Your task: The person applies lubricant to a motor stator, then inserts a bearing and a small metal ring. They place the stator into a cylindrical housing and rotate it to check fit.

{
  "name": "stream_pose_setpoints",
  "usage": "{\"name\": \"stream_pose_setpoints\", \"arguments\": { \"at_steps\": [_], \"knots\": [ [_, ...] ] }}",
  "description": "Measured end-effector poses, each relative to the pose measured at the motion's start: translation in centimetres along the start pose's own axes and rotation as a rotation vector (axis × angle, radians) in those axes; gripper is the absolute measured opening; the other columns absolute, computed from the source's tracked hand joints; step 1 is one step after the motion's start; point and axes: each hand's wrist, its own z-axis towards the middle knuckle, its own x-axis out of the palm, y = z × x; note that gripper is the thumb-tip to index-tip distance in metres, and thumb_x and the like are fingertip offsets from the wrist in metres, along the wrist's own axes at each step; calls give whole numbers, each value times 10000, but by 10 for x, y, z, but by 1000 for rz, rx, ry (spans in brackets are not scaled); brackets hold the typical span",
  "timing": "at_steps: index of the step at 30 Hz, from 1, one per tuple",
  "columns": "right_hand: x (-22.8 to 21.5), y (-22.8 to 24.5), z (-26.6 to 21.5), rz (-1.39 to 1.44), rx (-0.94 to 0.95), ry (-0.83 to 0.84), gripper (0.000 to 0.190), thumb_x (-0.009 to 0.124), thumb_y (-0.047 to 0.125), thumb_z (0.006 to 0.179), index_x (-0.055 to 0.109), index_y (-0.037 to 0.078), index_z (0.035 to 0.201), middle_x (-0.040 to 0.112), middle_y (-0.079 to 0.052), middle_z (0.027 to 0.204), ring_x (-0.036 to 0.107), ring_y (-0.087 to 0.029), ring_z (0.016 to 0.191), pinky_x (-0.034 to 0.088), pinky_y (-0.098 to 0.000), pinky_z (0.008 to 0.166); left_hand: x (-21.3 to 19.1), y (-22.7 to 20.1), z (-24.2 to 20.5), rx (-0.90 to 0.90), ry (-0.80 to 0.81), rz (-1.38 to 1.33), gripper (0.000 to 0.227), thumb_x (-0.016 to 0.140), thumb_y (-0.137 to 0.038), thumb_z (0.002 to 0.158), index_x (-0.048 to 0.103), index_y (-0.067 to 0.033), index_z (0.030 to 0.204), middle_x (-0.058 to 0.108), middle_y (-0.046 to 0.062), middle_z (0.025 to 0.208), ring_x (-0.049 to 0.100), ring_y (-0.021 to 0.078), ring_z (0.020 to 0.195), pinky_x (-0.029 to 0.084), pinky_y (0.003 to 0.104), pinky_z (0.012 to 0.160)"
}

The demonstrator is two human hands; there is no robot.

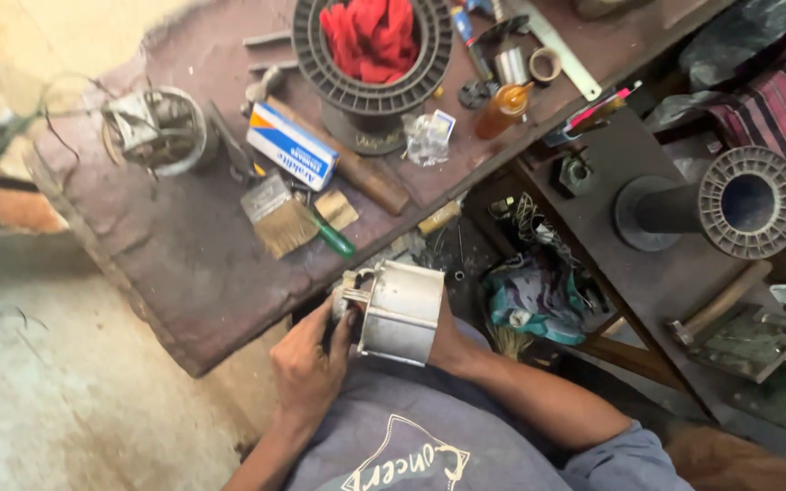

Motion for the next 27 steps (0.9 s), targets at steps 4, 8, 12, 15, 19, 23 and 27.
{"name": "stream_pose_setpoints", "arguments": {
  "at_steps": [4,8,12,15,19,23,27],
  "knots": [
    [9,-4,-4,-62,39,-96,261,728,143,965,736,70,1214,758,-109,1146,737,-239,1033,574,-366,919,-4,9,12,78,19,-1,305,762,-119,885,716,13,1156,754,181,961,737,306,781,571,392,684],
    [33,-3,-1,-308,-163,-172,276,710,136,961,745,63,1225,750,-112,1153,718,-237,1047,562,-361,926,-20,27,18,74,49,-32,316,771,-134,861,741,-17,1153,761,168,894,726,297,710,565,392,641],
    [73,9,20,273,227,-239,289,765,127,908,737,9,1171,776,-98,1094,738,-163,962,604,-318,833,-49,48,22,161,-41,-49,310,748,-142,867,724,-29,1155,763,175,943,744,304,785,580,389,682],
    [116,23,32,483,351,-206,283,767,116,904,736,-5,1158,780,-92,1073,733,-143,950,610,-315,824,-82,69,19,-68,23,-40,306,784,-174,829,762,-61,1113,759,165,798,754,275,652,588,382,607],
    [156,27,46,310,330,-226,277,788,90,903,736,-29,1147,788,-104,1065,730,-150,949,608,-311,822,-112,102,23,-65,41,-88,294,796,-195,825,763,-72,1090,763,164,783,776,258,644,603,366,578],
    [198,25,32,420,265,-328,368,720,80,900,668,-5,1255,745,-88,1227,715,-145,1088,582,-308,940,-139,137,19,30,179,-76,296,778,-172,850,748,-46,1116,755,169,779,757,272,663,589,378,593],
    [233,31,26,213,217,-407,383,801,54,869,686,-6,1230,760,-103,1181,730,-173,1066,583,-347,949,-160,155,28,141,353,-86,272,723,-140,909,711,-17,1152,748,168,817,752,265,673,588,370,611]
  ]
}}
